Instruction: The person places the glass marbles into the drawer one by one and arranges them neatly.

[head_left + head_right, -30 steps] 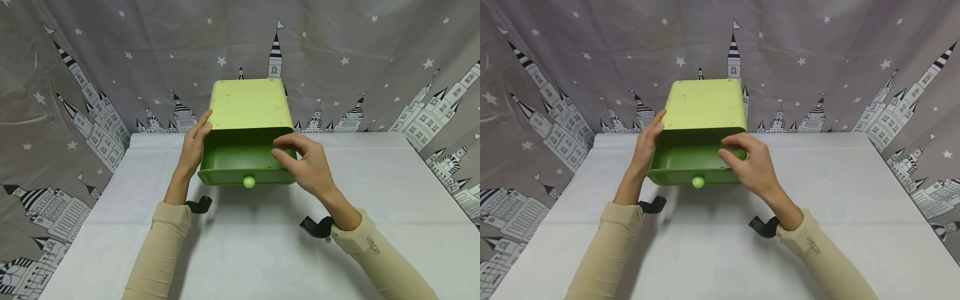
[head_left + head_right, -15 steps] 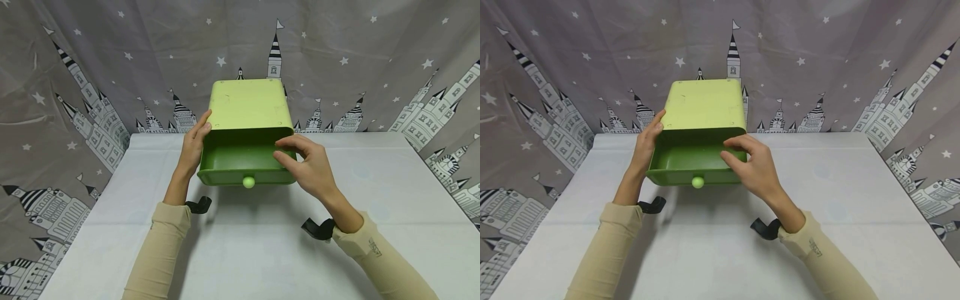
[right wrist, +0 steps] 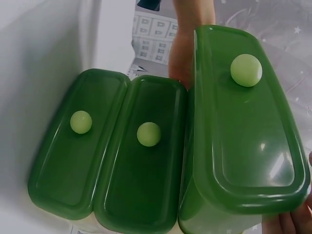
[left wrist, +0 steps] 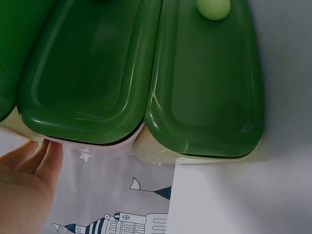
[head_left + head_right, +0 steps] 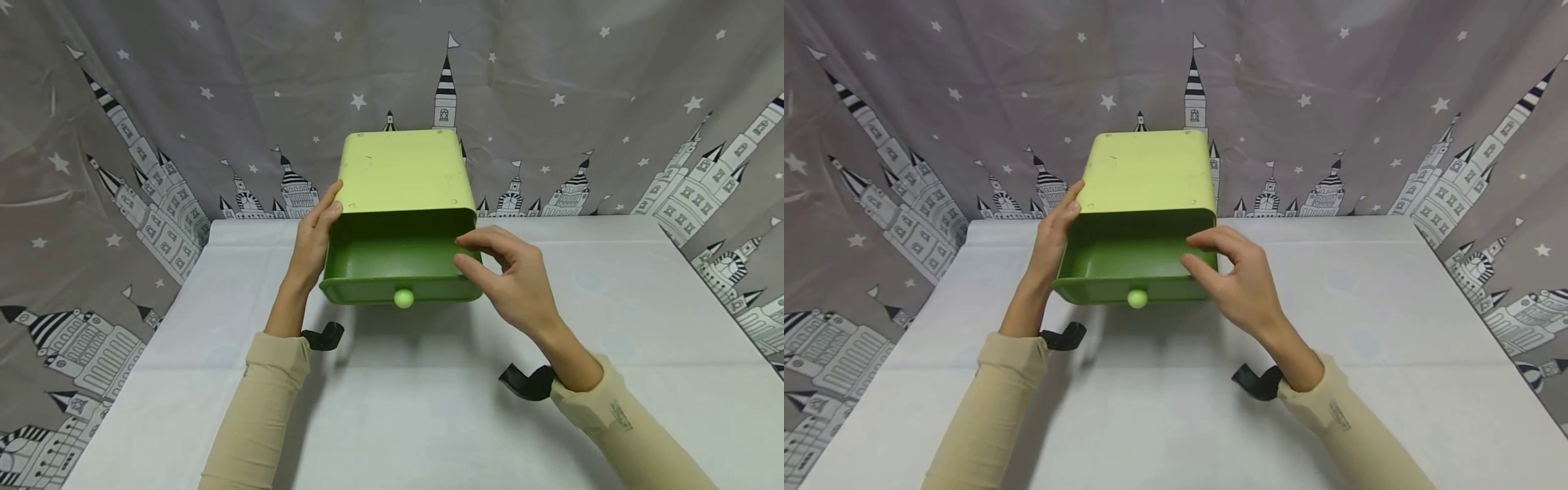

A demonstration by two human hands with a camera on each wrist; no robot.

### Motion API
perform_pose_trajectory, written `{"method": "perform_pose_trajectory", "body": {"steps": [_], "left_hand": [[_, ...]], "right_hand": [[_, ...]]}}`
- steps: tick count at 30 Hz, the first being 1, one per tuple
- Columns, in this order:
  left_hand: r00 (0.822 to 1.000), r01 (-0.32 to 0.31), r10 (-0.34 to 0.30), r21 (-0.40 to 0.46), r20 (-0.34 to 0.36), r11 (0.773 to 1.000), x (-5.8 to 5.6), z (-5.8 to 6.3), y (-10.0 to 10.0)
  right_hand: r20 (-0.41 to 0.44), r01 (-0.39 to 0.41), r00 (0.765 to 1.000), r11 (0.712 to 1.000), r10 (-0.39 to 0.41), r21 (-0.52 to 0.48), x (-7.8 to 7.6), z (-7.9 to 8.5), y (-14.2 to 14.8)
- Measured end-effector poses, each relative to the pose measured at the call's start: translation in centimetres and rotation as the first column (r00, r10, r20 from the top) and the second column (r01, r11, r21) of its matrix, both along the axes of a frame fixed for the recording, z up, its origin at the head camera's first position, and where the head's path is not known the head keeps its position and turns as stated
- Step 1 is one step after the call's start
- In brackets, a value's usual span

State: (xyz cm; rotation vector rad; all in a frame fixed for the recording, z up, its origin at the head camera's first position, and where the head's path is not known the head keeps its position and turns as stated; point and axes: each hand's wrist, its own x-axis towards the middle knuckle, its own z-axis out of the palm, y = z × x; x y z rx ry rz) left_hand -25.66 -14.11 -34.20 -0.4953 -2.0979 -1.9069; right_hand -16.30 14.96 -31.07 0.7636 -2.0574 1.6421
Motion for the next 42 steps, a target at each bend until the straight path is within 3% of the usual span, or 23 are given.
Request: {"method": "perform_pose_trajectory", "body": {"steps": [10,21,30,36,42], "left_hand": [[1.000,-0.013,0.013,-0.010,0.015,1.000,0.0,0.0,0.1],[1.000,-0.004,0.004,-0.009,0.004,1.000,0.1,0.0,0.0],[1.000,-0.001,0.001,-0.016,-0.001,1.000,0.0,0.1,0.0],[1.000,-0.005,0.005,-0.011,0.014,1.000,0.1,0.1,0.0],[1.000,-0.014,0.014,-0.014,0.017,1.000,0.1,0.0,-0.1]], "right_hand": [[-0.047,-0.018,0.999,0.999,0.017,-0.034,1.0,-0.4,1.4],[-0.074,0.047,0.996,0.999,-0.049,-0.024,1.9,-1.6,4.7],[-0.013,0.052,0.998,0.992,-0.054,-0.119,2.4,-3.0,7.8],[0.018,0.162,0.987,0.987,-0.162,-0.015,3.0,-3.6,9.9],[0.050,0.271,0.959,0.955,-0.278,0.118,3.8,-4.3,11.7]]}}
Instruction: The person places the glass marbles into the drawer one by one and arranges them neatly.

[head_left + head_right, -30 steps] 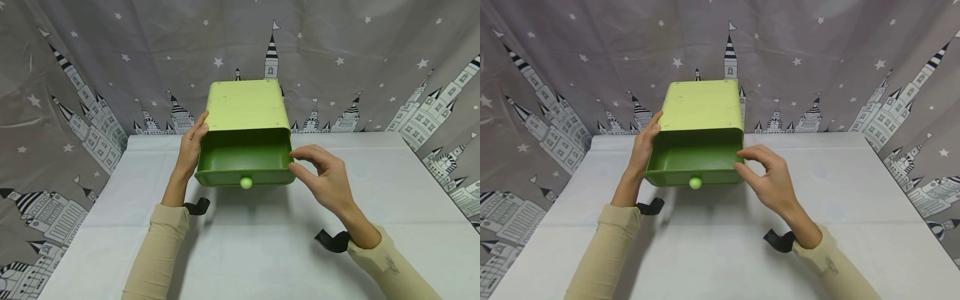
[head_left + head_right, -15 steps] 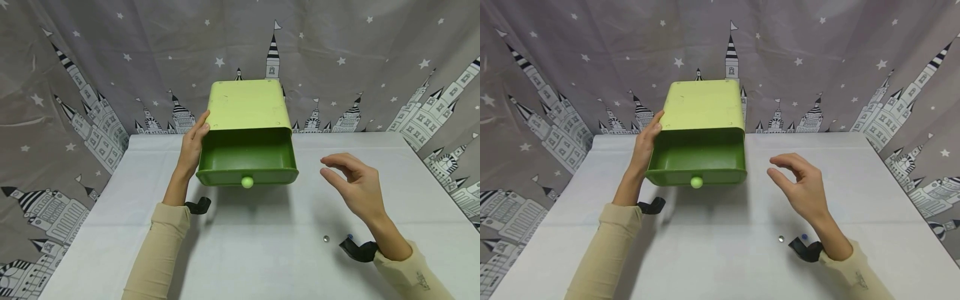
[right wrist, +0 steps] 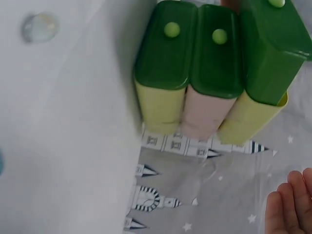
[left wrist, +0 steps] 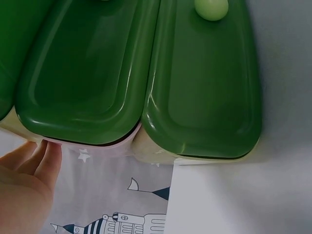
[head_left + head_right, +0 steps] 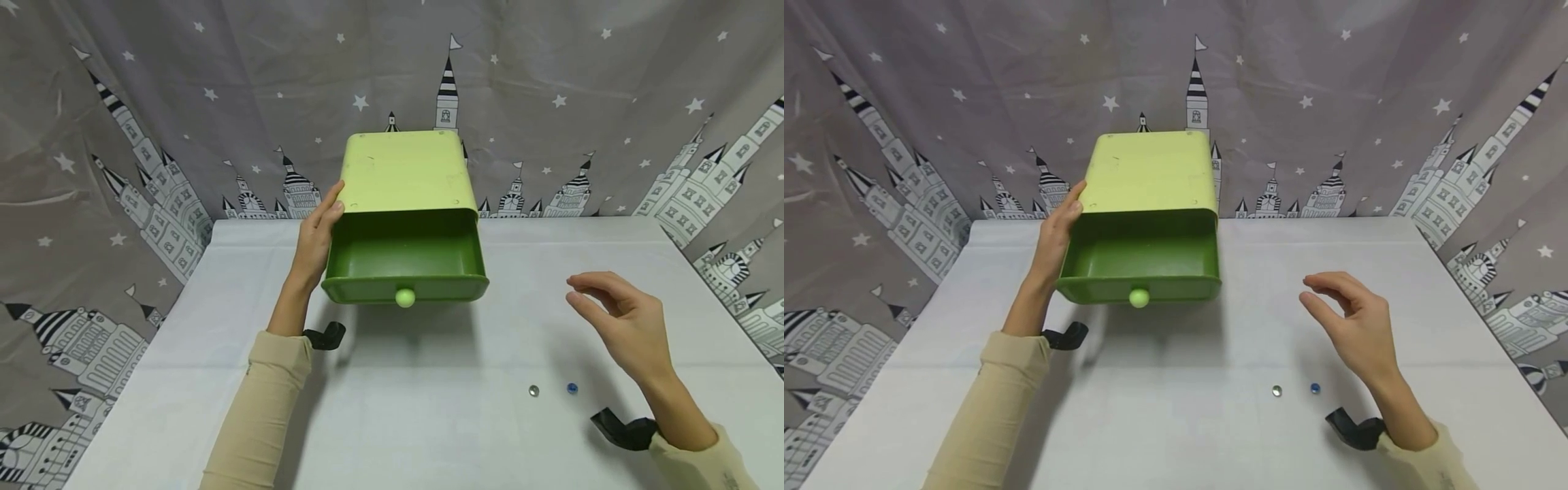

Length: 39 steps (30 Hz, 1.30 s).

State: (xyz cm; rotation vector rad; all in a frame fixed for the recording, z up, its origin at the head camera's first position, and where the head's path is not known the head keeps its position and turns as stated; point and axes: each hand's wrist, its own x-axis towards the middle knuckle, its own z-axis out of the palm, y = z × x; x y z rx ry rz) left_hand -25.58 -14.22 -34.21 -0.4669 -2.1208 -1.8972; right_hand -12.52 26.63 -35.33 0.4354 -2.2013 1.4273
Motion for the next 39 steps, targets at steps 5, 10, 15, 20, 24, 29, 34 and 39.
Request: {"method": "perform_pose_trajectory", "body": {"steps": [5,10,15,20,24,29,34,39], "left_hand": [[1.000,0.000,0.001,0.005,-0.007,1.000,0.0,0.0,0.0],[1.000,0.001,-0.001,0.015,-0.001,1.000,0.0,0.0,0.1],[1.000,-0.003,0.003,0.013,-0.004,1.000,0.0,-0.1,0.2],[1.000,0.006,-0.005,0.011,-0.015,1.000,0.0,-0.1,0.2],[1.000,0.004,-0.004,0.011,-0.016,1.000,0.0,-0.1,0.2],[1.000,0.008,-0.007,0.022,-0.011,1.000,0.0,-0.1,0.3],[1.000,0.007,-0.006,0.027,-0.016,1.000,0.0,-0.2,0.3],[1.000,0.009,-0.008,0.017,-0.027,1.000,0.0,-0.3,0.2]], "right_hand": [[0.032,0.044,0.998,0.999,-0.044,0.008,0.6,-0.7,1.2],[0.057,0.070,0.996,0.997,-0.071,0.007,1.0,-1.5,2.1],[0.074,0.076,0.994,0.996,-0.079,0.036,1.3,-2.3,2.7],[0.087,0.055,0.994,0.997,-0.060,0.048,1.7,-3.5,2.8],[0.085,0.025,0.996,0.998,-0.030,0.055,2.0,-4.7,2.8],[0.089,0.026,0.995,0.994,-0.036,0.109,2.3,-6.0,2.9],[0.132,0.024,0.990,0.986,-0.046,0.165,2.6,-6.5,3.1],[0.206,-0.004,0.978,0.975,-0.043,0.221,2.7,-7.2,3.3]]}}
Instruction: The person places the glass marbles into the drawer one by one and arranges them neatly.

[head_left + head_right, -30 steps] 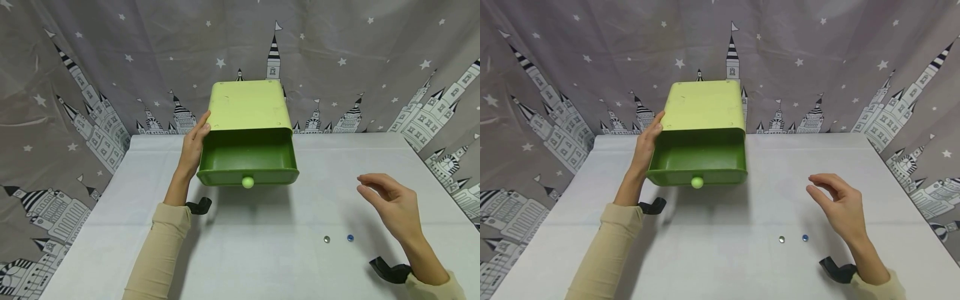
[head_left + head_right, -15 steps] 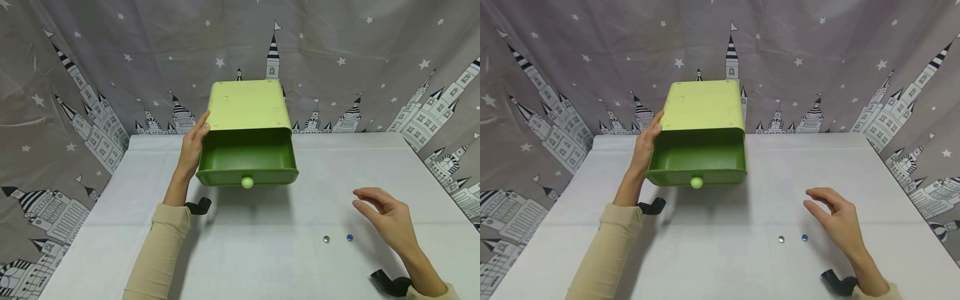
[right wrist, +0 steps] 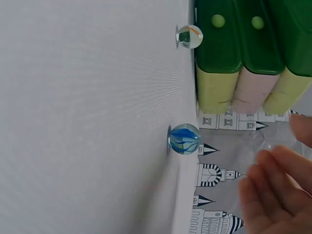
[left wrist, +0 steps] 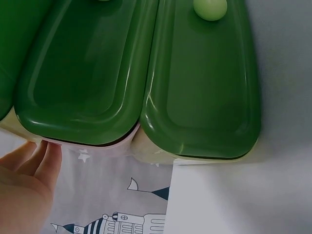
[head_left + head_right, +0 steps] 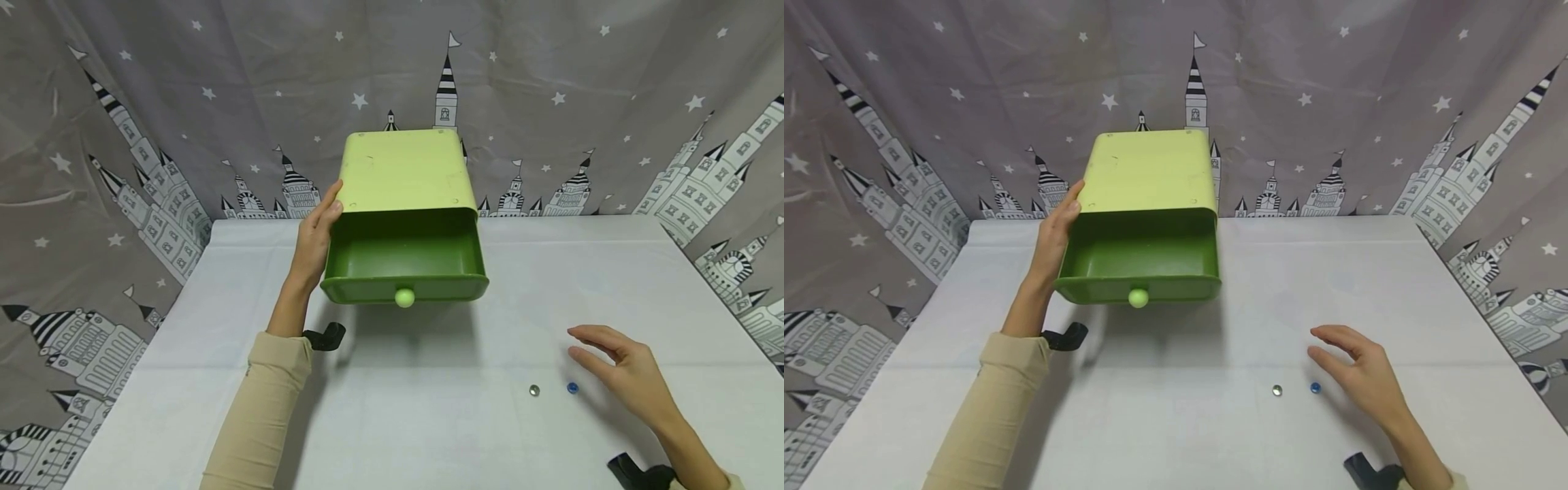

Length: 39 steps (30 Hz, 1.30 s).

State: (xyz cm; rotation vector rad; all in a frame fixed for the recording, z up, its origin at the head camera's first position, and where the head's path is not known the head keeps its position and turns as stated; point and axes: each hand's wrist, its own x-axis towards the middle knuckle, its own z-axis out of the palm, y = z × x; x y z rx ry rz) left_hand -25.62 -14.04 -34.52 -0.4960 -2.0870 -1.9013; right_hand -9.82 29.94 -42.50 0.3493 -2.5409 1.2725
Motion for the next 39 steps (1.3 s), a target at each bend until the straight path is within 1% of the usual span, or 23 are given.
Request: {"method": "perform_pose_trajectory", "body": {"steps": [4,10,19,22,28,34,39], "left_hand": [[1.000,0.001,-0.001,0.005,0.000,1.000,0.0,0.0,0.0],[1.000,0.006,-0.006,0.016,0.000,1.000,0.0,0.1,0.1],[1.000,-0.002,0.002,-0.003,0.002,1.000,0.0,0.2,0.1],[1.000,-0.005,0.005,-0.003,0.003,1.000,-0.1,0.1,0.1],[1.000,-0.012,0.012,-0.004,0.007,1.000,-0.1,0.1,0.1],[1.000,-0.008,0.008,0.001,0.009,1.000,0.0,0.0,0.1],[1.000,-0.018,0.018,0.007,0.010,1.000,0.0,0.0,0.1]], "right_hand": [[0.063,-0.032,0.998,0.998,0.030,0.045,0.0,-0.7,0.2],[0.064,-0.051,0.997,0.991,0.044,0.121,0.0,-1.5,0.3],[0.140,-0.048,0.990,0.989,0.029,0.137,0.1,-1.9,0.6],[0.140,-0.061,0.989,0.990,0.043,0.125,0.2,-2.2,0.7],[0.111,-0.091,0.990,0.992,0.081,0.084,0.3,-2.7,0.6],[0.105,-0.101,0.990,0.991,0.091,0.092,0.7,-3.0,0.9],[0.106,-0.106,0.990,0.990,0.096,0.094,1.0,-3.2,1.0]]}}
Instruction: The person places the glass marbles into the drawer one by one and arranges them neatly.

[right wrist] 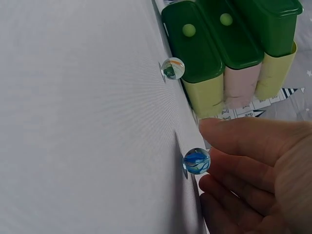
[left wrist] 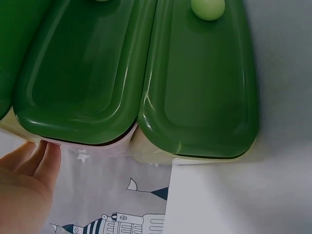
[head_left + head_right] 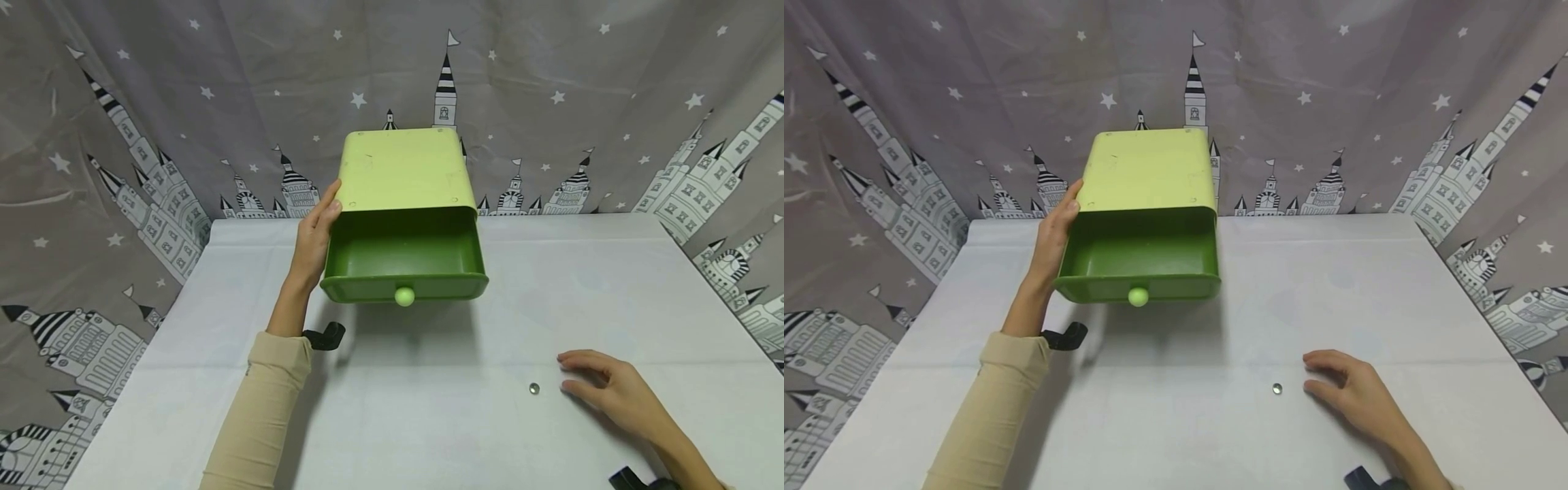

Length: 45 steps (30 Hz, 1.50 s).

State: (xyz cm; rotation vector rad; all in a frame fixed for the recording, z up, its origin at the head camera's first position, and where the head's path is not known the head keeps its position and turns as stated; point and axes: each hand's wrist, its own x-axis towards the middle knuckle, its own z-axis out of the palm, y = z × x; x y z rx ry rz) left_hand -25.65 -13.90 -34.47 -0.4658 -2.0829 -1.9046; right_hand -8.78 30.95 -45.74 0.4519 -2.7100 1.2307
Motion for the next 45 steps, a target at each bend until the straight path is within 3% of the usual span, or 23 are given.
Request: {"method": "perform_pose_trajectory", "body": {"steps": [11,20,29,45], "left_hand": [[1.000,-0.023,0.023,-0.020,0.009,1.000,0.04,0.09,-0.08],[1.000,-0.017,0.017,-0.004,0.012,1.000,-0.03,-0.07,0.00],[1.000,-0.015,0.015,-0.004,0.020,1.000,0.10,0.08,0.07],[1.000,-0.020,0.020,0.000,0.021,1.000,0.04,-0.05,0.08]], "right_hand": [[-0.058,-0.036,0.998,0.999,0.035,-0.023,0.37,-0.54,-0.14],[-0.111,-0.056,0.992,0.998,0.057,0.020,0.44,-0.49,0.03],[-0.120,-0.035,0.992,0.999,0.039,0.037,0.40,-0.43,0.00],[-0.090,0.007,0.996,0.999,-0.010,-0.039,0.42,-0.37,-0.26]]}}
